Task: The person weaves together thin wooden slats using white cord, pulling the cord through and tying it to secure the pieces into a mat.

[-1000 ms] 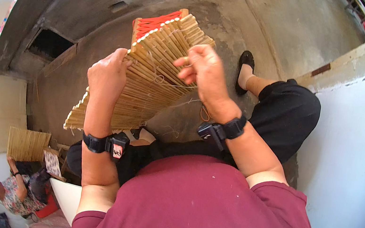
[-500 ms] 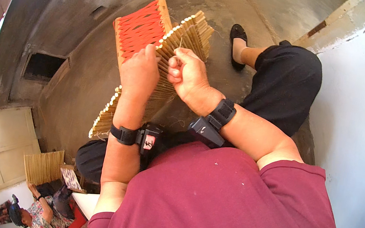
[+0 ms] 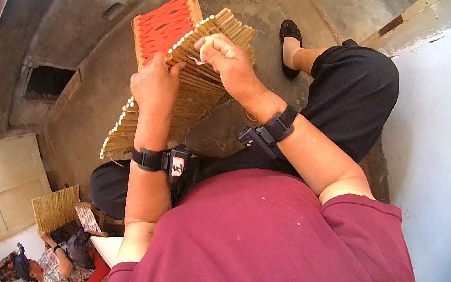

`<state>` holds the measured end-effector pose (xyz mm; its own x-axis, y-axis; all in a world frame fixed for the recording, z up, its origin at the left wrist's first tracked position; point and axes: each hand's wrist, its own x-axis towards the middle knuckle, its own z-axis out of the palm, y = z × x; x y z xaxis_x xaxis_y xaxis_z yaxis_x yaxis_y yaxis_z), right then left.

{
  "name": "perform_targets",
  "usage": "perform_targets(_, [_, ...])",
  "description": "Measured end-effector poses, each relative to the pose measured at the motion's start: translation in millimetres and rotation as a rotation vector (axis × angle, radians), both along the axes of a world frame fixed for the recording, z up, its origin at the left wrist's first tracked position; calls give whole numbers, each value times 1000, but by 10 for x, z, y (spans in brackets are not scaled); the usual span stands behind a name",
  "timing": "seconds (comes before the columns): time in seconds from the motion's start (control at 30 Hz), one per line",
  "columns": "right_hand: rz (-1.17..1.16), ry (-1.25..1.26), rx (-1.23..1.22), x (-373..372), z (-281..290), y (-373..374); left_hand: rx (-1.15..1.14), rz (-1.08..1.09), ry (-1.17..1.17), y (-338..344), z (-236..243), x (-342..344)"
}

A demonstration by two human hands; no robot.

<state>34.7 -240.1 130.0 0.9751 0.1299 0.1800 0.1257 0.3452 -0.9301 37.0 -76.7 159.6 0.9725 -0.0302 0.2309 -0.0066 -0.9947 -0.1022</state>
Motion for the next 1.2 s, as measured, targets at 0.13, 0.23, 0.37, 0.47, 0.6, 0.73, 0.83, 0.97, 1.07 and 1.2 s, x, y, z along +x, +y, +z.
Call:
perform_targets(0.13, [192,141,439,34,145,66,13,-4,-126,3,-64,42])
perform_targets(0.23, [148,234,505,114,78,116,8,-29,-175,29,-98,46])
perform_targets(0.37, [-102,456,437,157,-139,181,-18,-43,-191,21,-107,46])
perform_targets(0.47, [-125,578,333,74,-236,241,-8,-39,-202,34,-127,38])
perform_targets(0.6, [171,668,296,1,-231,204,-39,-63,-221,22,-141,21])
perform_targets(0.73, [116,619,134,12,-218,152,-12,-43,-219,15,-132,7])
perform_targets(0.83, [108,472,-73,-14,-201,229,-6,-49,-230,21,-140,22])
perform_targets(0.97, [50,367,-96,-16,-292,352,57,-42,-266,32,-172,91])
perform_targets(1.07, [16,381,-37,-49,-300,364,30,-58,-269,15,-163,113])
perform_targets(1.2, [-12,416,-15,-87,-357,457,56,-45,-249,-5,-182,131])
